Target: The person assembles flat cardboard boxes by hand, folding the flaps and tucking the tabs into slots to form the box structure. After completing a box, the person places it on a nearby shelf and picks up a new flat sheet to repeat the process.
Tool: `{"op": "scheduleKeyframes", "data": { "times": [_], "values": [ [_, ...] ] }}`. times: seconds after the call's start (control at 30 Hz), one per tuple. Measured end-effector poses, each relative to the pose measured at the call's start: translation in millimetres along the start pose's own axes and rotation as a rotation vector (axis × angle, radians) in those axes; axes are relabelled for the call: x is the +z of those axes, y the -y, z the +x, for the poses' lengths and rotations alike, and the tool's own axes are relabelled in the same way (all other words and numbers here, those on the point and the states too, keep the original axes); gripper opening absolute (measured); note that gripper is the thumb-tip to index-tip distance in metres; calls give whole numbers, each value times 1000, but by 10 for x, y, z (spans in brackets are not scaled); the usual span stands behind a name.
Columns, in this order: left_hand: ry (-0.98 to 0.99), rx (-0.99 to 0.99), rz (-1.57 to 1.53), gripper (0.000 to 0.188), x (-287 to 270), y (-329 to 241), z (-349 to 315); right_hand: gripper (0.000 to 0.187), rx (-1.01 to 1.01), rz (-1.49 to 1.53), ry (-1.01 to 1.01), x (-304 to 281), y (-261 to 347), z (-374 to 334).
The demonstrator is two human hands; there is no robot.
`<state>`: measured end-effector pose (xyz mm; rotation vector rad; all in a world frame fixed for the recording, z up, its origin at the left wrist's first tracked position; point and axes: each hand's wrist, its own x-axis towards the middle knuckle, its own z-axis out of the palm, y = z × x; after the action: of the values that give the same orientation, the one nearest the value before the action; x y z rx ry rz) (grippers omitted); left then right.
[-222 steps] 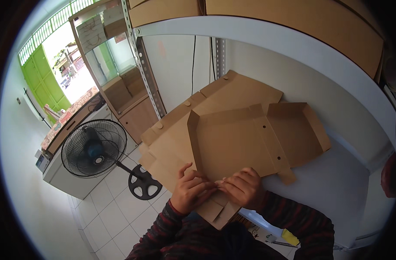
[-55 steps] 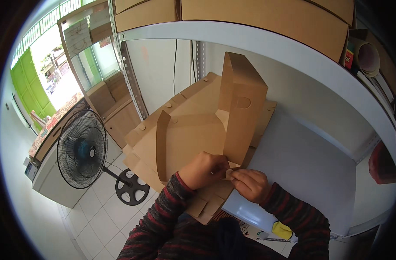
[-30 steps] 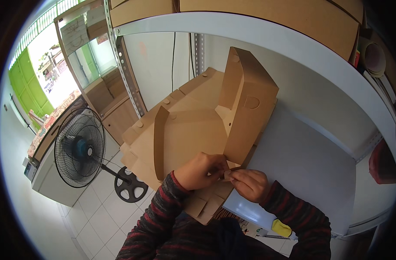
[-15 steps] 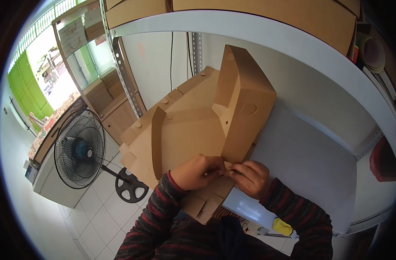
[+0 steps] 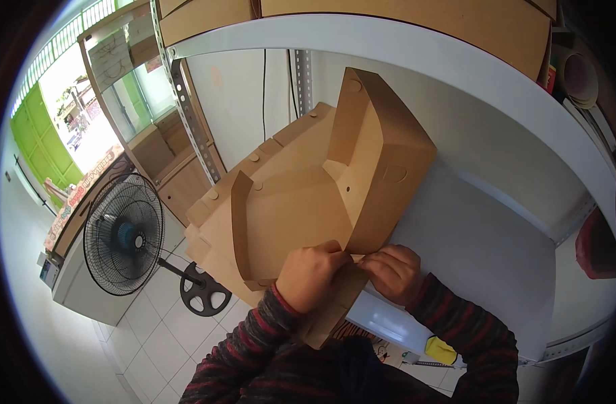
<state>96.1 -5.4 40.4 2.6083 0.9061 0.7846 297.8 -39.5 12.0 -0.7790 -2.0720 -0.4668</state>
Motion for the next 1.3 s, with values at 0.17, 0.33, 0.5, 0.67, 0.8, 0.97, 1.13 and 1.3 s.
{"op": "scheduleKeyframes", "data": {
  "times": [0.17, 0.33, 0.5, 0.67, 0.8, 0.97, 1.13, 1.3],
  "values": [
    [-17, -27, 122, 16, 113, -70, -9, 21, -3, -14, -9, 18, -16, -32],
    [-76, -20, 50, 16, 205, -9, -27, 21, -21, -44, 3, 33, -6, -36],
    [-8, -72, -32, 14, 205, 35, -22, 21, -11, -53, 20, 32, 6, -53],
    [-21, -56, -75, 13, 249, 108, -5, 21, -10, -44, 0, 56, -10, -70],
    [13, -118, -113, 13, 79, 26, -21, 23, 37, -30, -7, 64, -10, -79],
    [-191, -215, -144, 17, -312, -147, -43, 26, 66, 31, -14, 60, -35, -83],
    [-235, -162, -76, 29, -874, 184, -155, 26, 166, -42, 21, -19, -120, -72],
    [-149, -170, 86, 47, -902, 1008, -442, 17, 302, -55, -1, -83, -364, -61]
  ]
}}
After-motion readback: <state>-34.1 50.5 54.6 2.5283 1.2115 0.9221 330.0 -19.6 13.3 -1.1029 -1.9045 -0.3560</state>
